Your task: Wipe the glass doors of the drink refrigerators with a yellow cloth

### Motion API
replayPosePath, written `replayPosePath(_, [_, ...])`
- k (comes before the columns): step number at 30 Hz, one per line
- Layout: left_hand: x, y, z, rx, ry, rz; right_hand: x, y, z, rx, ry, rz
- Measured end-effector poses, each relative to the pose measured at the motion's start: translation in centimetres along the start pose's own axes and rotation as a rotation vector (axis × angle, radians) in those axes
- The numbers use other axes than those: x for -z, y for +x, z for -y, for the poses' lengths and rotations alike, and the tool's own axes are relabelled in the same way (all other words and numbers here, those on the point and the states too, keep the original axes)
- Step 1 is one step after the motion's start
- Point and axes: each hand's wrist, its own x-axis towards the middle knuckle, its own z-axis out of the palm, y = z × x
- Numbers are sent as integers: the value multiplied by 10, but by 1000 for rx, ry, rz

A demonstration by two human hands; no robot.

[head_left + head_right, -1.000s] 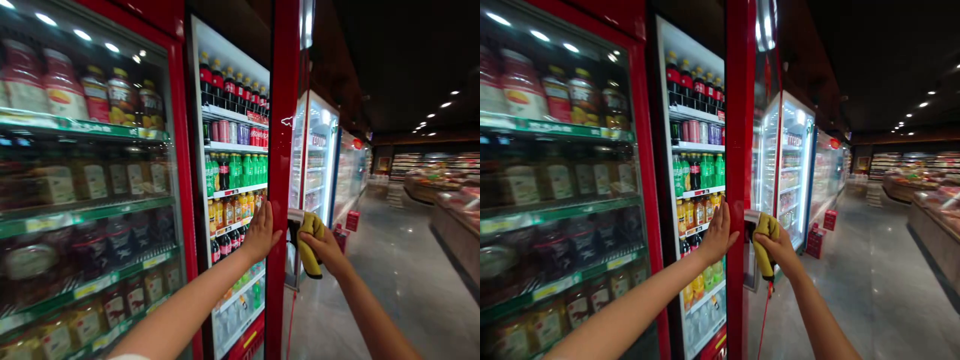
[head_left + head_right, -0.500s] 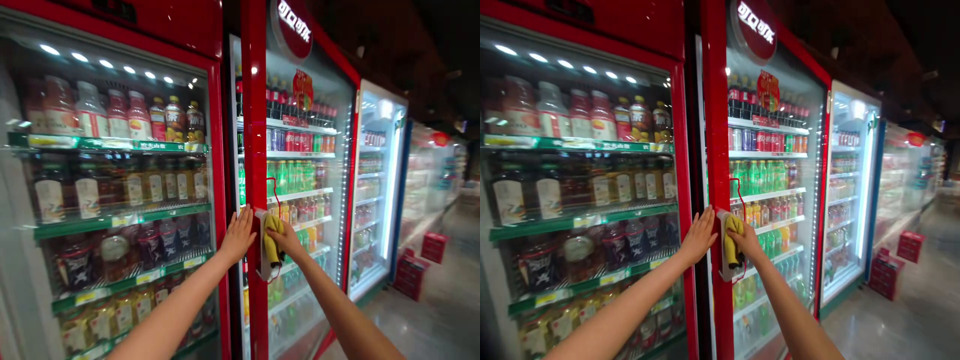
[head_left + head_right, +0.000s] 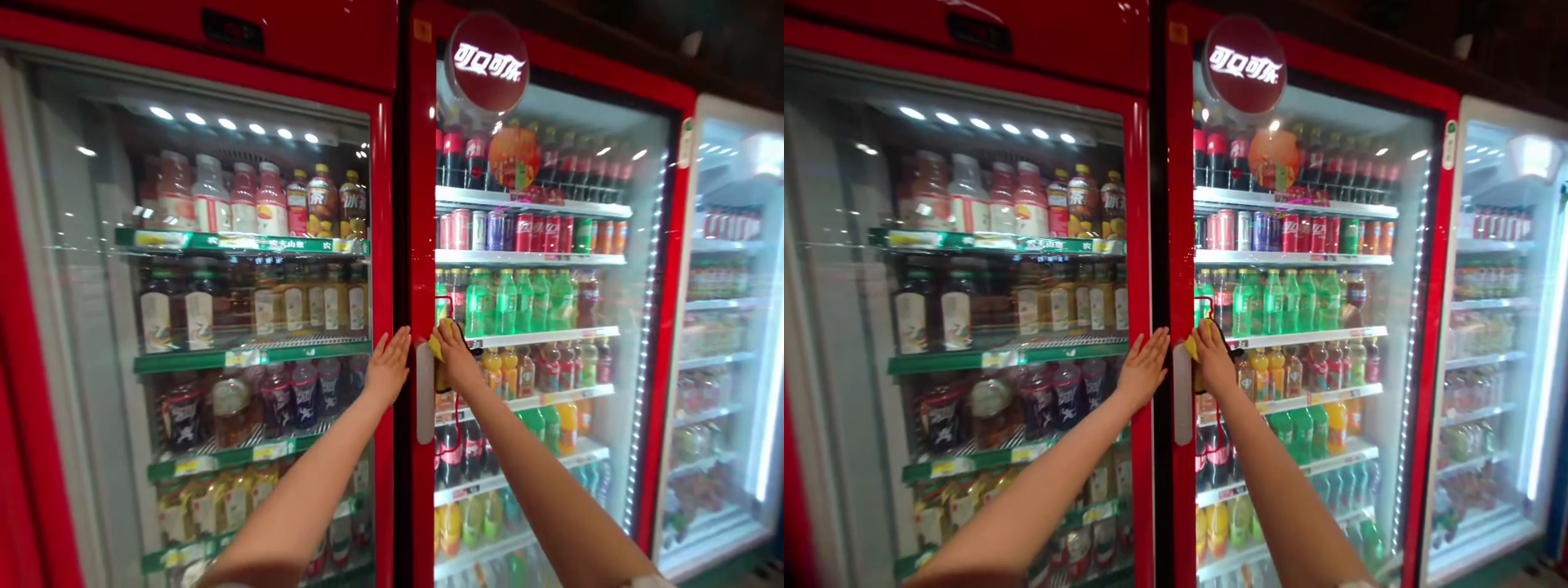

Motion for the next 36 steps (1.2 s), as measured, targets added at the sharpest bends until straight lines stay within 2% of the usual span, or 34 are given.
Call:
replayPosePath(3, [-2, -3, 6, -42, 5, 18, -10, -4, -9, 8, 24, 9])
replayPosePath(7, [5, -13, 11, -114, 23, 39, -2, -1, -14, 3, 63, 59])
replayPosePath(10, [14, -25, 14, -159, 31, 54, 6, -1, -8, -30, 130, 50])
replayPosePath(13, [23, -40, 19, -189, 56, 50, 10, -9, 8, -64, 189, -7])
replayPosePath(16, [31, -61, 28, -195, 85, 63, 9, -22, 33, -13, 213, -86])
replayPosePath(18, [37, -78, 36, -171, 102, 95, 8, -29, 51, 22, 220, -133])
replayPosePath(21, [48, -107, 53, -102, 125, 143, 4, -31, 79, 1, 252, -203])
replayPosePath(24, [60, -135, 77, -46, 144, 178, -4, -19, 110, -8, 319, -290])
replayPosePath(27, [74, -164, 108, 5, 171, 201, -20, -4, 149, 91, 340, -292])
replayPosePath(29, [86, -184, 133, 46, 201, 211, -38, -1, 176, 163, 287, -244])
replayPosePath(31, [99, -208, 162, 79, 233, 220, -62, -2, 203, 168, 211, -222])
replayPosePath(34, [120, -250, 212, 106, 274, 212, -98, 2, 244, 75, 175, -299])
replayPosePath(36, [134, -279, 249, 107, 294, 185, -117, 14, 279, 43, 199, -367])
